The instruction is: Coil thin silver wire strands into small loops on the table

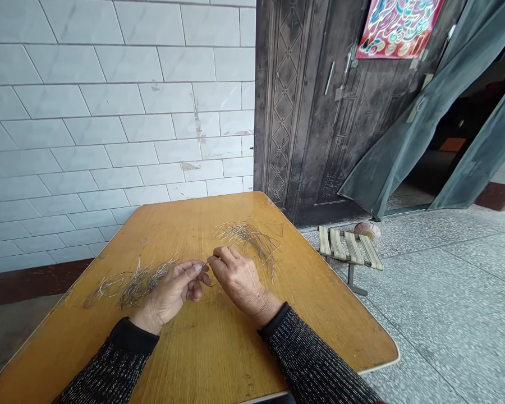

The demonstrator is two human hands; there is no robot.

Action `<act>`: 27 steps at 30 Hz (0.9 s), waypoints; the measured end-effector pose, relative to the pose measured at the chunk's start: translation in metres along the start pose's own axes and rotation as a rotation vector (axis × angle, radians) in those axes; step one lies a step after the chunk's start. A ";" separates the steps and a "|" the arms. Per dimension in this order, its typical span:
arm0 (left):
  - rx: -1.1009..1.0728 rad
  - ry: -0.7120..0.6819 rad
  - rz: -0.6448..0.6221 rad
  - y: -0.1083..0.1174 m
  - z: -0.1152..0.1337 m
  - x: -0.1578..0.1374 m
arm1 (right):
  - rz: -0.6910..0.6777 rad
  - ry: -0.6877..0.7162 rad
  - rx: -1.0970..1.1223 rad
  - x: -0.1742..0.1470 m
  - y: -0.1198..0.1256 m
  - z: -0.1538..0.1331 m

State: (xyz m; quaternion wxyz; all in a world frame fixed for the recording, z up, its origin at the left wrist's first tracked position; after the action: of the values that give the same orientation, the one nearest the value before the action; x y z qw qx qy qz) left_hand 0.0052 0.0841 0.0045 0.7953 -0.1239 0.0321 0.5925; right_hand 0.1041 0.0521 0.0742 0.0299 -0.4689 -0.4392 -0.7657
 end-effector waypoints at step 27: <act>-0.157 0.047 0.024 0.012 -0.004 0.005 | 0.016 -0.075 -0.059 0.003 0.004 0.002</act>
State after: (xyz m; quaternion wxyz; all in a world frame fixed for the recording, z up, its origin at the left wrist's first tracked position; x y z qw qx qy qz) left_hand -0.0042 0.0913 -0.0026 0.7751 -0.1994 0.0056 0.5995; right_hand 0.1053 0.0518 0.0799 0.0059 -0.5013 -0.4136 -0.7600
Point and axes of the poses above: each hand's wrist, its own x-axis towards the middle knuckle, its own y-axis out of the back of the hand, z = x × y, the point moved 9 cm from there along x, towards the middle knuckle, and after that the axes turned 8 degrees about y, right-handed, at the moved point
